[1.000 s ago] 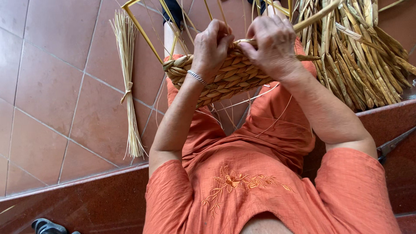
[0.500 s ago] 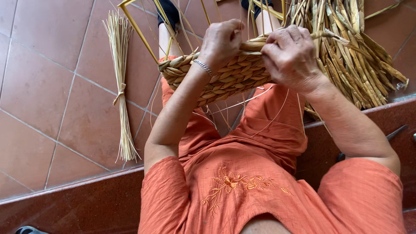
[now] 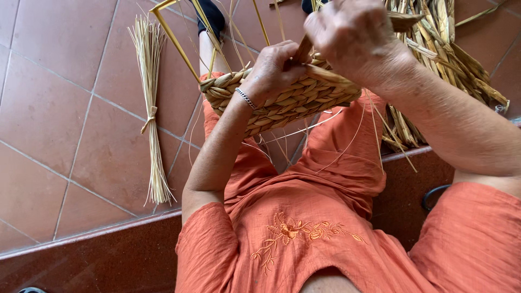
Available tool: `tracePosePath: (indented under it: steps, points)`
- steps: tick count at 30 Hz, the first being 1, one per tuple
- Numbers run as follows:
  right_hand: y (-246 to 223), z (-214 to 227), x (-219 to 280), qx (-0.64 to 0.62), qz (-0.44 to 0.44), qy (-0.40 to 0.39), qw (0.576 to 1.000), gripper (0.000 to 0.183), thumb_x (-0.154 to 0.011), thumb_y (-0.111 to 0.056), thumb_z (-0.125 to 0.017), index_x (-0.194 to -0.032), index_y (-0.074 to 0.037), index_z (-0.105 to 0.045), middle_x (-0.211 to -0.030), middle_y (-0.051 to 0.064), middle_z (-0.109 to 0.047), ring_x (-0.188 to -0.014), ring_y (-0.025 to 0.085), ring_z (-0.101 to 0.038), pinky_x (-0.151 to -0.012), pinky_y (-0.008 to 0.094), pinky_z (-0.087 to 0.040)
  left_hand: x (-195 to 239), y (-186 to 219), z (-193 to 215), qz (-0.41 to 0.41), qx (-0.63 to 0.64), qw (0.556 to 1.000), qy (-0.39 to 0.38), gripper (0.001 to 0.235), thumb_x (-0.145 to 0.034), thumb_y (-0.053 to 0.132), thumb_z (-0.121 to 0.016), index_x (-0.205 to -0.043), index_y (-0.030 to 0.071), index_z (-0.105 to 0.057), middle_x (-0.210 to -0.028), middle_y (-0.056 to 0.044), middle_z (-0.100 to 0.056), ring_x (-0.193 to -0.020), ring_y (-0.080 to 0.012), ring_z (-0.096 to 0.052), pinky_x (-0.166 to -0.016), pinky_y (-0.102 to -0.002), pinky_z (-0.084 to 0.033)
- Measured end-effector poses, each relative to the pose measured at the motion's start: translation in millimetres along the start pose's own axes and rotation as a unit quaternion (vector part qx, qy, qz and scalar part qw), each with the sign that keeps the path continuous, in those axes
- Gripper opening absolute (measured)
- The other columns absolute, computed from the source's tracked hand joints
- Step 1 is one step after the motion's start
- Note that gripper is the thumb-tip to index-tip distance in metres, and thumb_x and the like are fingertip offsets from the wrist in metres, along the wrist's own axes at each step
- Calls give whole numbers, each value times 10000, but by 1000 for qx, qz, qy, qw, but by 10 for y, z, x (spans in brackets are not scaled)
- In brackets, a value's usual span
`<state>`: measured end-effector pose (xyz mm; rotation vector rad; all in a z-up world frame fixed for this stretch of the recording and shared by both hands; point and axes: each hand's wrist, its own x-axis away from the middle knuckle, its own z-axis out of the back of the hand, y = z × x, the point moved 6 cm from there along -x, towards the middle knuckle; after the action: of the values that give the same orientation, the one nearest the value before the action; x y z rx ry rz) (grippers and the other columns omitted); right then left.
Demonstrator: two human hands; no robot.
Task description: The person weaves a small basket by hand, interlacing dried palm leaves through a rectangular frame. They repeatedly pull strands through the weave, tighten them, and adjust the basket's shape while seated on tiled steps.
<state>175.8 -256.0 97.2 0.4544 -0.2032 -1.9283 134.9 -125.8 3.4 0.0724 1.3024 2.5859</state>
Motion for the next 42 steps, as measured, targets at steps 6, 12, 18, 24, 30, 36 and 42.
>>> tracePosePath:
  steps: [6, 12, 18, 24, 30, 36, 42]
  points:
    - [455, -531, 189, -230, -204, -311, 899, 307, -1029, -402, -711, -1070, -106, -780, -764, 121, -730, -625, 241, -682, -582, 415, -570, -67, -51, -200, 24, -118, 991, 61, 281, -1051, 327, -582, -997, 53, -602, -908, -112, -607, -830, -271, -657, -774, -452, -526]
    - [299, -707, 348, -297, -152, -94, 938, 353, -1058, -483, -689, -1067, -133, -742, -795, 53, -715, -606, 178, -660, -571, 352, -543, 52, -29, -64, -41, -44, 986, 157, 182, -1023, 181, -637, -1106, 39, -560, -1056, -152, -620, -859, -260, -716, -737, -385, -608]
    - [53, -984, 492, -242, -170, 78, 952, 475, -1004, -584, -725, -971, -122, -621, -692, 15, -666, -567, 157, -638, -514, 345, -508, 112, -21, -103, -108, -104, 978, 145, 155, -995, 68, -684, -1049, 46, -541, -995, -145, -665, -864, -293, -723, -716, -402, -603]
    - [6, -1387, 837, -476, -243, 14, 845, 464, -1126, -540, -643, -1111, -80, -578, -787, 35, -650, -637, 119, -645, -537, 284, -533, -122, -270, -87, -28, -44, 979, 199, 122, -997, 22, -602, -1080, 58, -520, -734, -98, -698, -646, -263, -729, -596, -403, -571]
    - [-110, -962, 945, -317, -123, 136, 931, 413, -981, -465, -775, -987, -78, -631, -988, 101, -611, -937, 224, -579, -780, 382, -561, -219, -493, -103, 76, -37, 965, 248, 452, -946, 10, -538, -1366, 58, -377, -580, -77, -620, -528, -233, -679, -549, -437, -536]
    - [-159, -598, 1025, -170, -84, 169, 967, 380, -853, -456, -883, -941, -121, -729, -981, 52, -655, -964, 247, -575, -785, 417, -528, -270, -545, -94, 98, -22, 961, 259, 501, -978, 18, -484, -1443, 84, -310, -565, -16, -619, -486, -167, -679, -457, -368, -573]
    - [8, -807, 1166, -395, -132, 10, 909, 385, -969, -418, -765, -1117, -65, -733, -947, 66, -722, -827, 162, -690, -753, 308, -591, -240, -645, -153, 104, -24, 950, 293, 616, -1016, 117, -589, -1495, 31, -211, -542, -10, -613, -431, -140, -617, -420, -308, -518]
